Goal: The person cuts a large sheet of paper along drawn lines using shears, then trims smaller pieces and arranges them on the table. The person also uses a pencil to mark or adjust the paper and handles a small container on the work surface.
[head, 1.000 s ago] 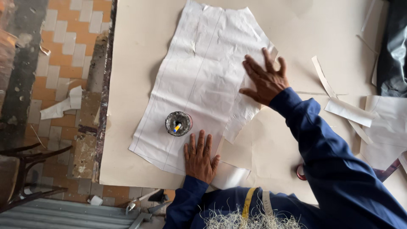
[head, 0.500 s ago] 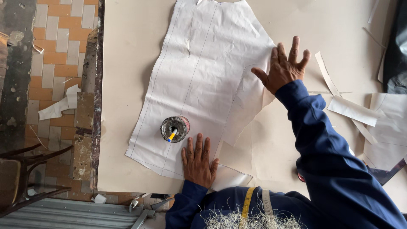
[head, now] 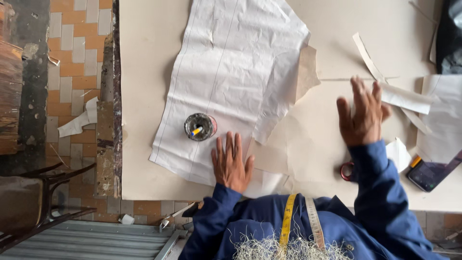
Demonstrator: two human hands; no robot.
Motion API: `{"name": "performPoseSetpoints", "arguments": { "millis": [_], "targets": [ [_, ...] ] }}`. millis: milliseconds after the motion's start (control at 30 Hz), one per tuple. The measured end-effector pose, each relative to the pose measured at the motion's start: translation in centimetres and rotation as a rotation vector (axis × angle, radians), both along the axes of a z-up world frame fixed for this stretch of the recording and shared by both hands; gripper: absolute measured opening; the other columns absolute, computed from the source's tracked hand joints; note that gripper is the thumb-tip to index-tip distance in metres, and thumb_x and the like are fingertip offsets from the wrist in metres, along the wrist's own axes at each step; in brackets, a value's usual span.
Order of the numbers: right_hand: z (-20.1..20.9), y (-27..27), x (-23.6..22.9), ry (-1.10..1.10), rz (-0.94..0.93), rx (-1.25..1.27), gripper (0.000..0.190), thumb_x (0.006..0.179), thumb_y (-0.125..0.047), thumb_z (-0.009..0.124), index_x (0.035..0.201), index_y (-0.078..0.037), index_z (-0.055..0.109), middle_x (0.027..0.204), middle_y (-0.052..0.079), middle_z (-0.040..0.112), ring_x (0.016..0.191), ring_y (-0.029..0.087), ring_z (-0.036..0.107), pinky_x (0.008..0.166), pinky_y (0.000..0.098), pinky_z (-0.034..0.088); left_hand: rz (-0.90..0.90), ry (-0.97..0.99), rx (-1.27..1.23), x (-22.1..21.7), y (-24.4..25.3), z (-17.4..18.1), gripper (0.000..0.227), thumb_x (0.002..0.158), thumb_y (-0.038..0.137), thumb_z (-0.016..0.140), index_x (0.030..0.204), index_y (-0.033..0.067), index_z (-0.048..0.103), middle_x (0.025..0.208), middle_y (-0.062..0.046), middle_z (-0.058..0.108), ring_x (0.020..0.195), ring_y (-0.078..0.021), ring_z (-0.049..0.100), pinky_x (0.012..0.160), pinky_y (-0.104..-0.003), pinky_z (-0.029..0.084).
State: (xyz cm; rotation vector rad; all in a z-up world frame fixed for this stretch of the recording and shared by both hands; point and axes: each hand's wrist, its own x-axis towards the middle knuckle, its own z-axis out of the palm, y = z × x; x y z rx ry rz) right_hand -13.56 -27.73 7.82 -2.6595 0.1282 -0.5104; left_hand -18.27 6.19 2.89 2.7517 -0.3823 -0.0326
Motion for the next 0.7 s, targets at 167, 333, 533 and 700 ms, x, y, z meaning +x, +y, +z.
{"name": "performPoseSetpoints", "arguments": {
  "millis": [167,333,533,700],
  "targets": [
    [-0.1,2.7,-8.6,0.072,-0.020,0.041,0.047,0.103,-0.029,0.066,0.144,-0.006,0.059,0.147,0.018,0.062,0.150,0.041,0.046,0.111,0.0522,0.036,-0.135,-0.105,-0.134,5.4,-2.2,0.5,0.074,0.104,0.053,0.045,0.161,0.0070,0.033,0.171,-0.014,0.023,0.157,-0.0412,0.022,0.122,-0.063,0.025],
    [3.4,5.2,-9.1,0.059,0.042,0.195,0.033,0.095,-0.015,0.077,0.127,-0.009,0.069,0.122,0.013,0.073,0.119,0.028,0.069,0.102,0.0411,0.057,-0.205,-0.182,0.065,7.0,-2.7,-1.6,0.077,0.099,0.060,0.047,0.156,0.0091,0.039,0.166,-0.012,0.031,0.149,-0.0400,0.032,0.115,-0.063,0.030],
    [5.3,15.5,-2.4,0.182,0.494,0.501,0.053,0.085,-0.020,0.083,0.133,-0.012,0.063,0.094,0.010,0.071,0.082,0.024,0.072,0.074,0.0364,0.060,0.556,-0.391,-0.514,0.0,2.7,-2.9,0.066,0.081,0.046,0.088,0.120,0.0056,0.052,0.115,-0.017,0.058,0.110,-0.0320,0.060,0.094,-0.044,0.051],
    [2.7,26.4,5.2,0.134,0.737,0.422,0.084,0.079,-0.044,0.085,0.141,-0.002,0.047,0.109,0.023,0.068,0.087,0.037,0.069,0.069,0.0454,0.056,0.403,-0.591,-0.649,5.3,7.1,-4.0,0.108,0.077,0.046,0.089,0.155,-0.0008,0.030,0.149,-0.026,0.046,0.136,-0.0428,0.050,0.114,-0.047,0.043]
  ]
}}
